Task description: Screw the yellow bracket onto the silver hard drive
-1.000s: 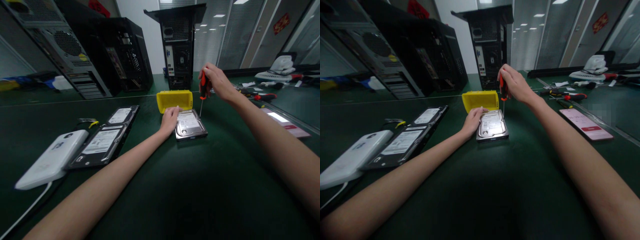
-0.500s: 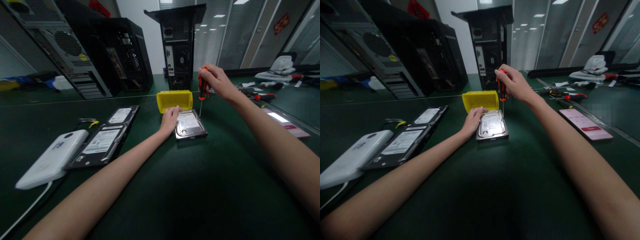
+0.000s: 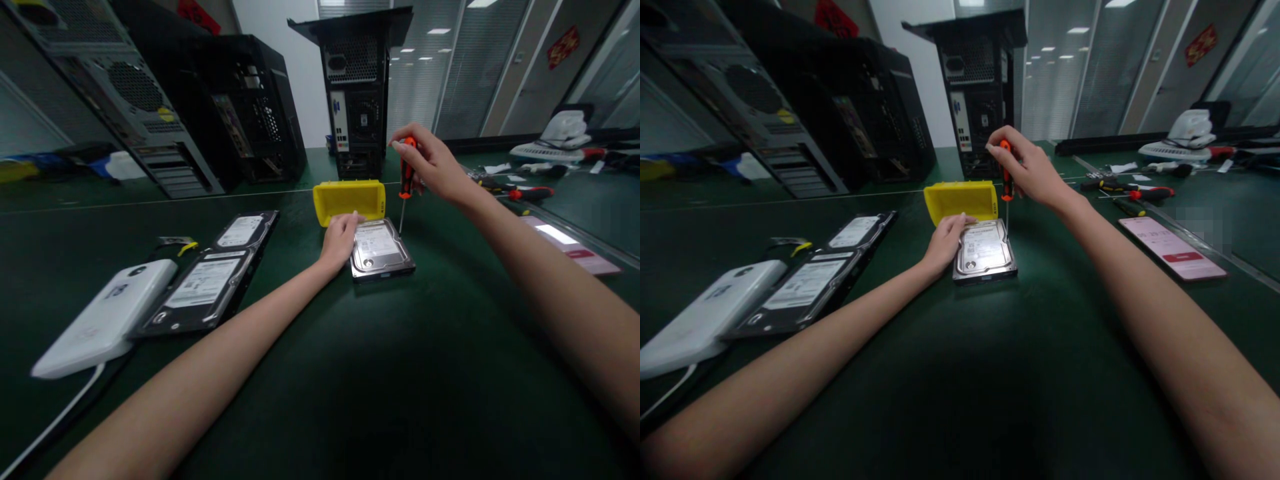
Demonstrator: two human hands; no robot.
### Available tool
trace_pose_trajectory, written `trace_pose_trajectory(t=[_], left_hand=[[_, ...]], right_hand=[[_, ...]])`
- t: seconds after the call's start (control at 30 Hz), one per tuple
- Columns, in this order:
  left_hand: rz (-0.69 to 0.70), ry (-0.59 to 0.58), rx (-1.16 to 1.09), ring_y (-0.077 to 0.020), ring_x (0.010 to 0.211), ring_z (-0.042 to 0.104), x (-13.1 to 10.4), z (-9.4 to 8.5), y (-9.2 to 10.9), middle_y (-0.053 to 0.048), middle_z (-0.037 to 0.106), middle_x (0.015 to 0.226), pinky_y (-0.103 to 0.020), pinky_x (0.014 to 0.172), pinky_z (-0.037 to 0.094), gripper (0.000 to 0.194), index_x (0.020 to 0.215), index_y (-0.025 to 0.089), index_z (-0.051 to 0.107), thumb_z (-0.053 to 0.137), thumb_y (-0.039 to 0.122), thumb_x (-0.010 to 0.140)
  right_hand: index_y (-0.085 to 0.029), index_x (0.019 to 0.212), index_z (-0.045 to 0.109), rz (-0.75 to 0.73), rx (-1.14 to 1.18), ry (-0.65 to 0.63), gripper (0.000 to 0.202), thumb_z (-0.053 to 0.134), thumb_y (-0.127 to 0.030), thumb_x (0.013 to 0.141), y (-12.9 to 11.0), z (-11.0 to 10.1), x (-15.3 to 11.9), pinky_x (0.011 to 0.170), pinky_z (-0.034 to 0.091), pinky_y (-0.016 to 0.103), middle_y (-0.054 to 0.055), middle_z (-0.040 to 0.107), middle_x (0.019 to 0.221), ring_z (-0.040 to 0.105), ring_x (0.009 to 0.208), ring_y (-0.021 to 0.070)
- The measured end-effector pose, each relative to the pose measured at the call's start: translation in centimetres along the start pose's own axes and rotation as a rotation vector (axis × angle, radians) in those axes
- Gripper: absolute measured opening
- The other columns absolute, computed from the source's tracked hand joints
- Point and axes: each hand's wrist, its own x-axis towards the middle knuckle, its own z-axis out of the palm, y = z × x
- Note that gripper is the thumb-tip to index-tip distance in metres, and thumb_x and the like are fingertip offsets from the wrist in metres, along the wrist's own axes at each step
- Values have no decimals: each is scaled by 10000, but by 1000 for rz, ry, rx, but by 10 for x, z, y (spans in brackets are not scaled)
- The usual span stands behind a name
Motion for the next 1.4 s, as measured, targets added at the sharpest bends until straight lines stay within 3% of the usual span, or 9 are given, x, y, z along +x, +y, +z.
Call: trace_pose_trajectory(t=[0.27, 0.5, 1.1, 1.4], left_hand=[[-18, -1, -6, -208, 1119, 529, 1, -1, 0, -68, 647, 1131, -371, 1015, 377, 454, 962, 200, 678, 274, 405, 968], [-32, -1, -24, -209, 1104, 538, 1, 0, 0, -68, 641, 1140, -374, 1006, 385, 489, 966, 207, 679, 237, 415, 972], [-35, 0, -23, -212, 1116, 535, 1, 1, 0, -67, 648, 1132, -377, 1015, 379, 475, 951, 211, 684, 259, 424, 963], [-16, 6, -20, -211, 1118, 531, 1, 0, 0, -68, 650, 1125, -371, 1026, 367, 473, 957, 206, 684, 266, 426, 963]], right_hand=[[-240, 1021, 526, 17, 22, -4, 537, 359, -705, 810, 1, 0, 0, 526, 514, 240, 0, 528, 688, 617, 609, 126], [-221, 999, 556, 13, 36, -7, 599, 239, -705, 844, 5, -2, 2, 487, 516, 240, 6, 550, 672, 602, 543, 110], [-204, 970, 579, 3, 19, -26, 587, 381, -723, 780, -9, -3, 3, 593, 561, 286, 31, 601, 731, 662, 707, 168], [-211, 939, 563, 1, 27, -31, 564, 387, -721, 776, -6, -1, 4, 568, 554, 275, 19, 564, 694, 647, 661, 150]])
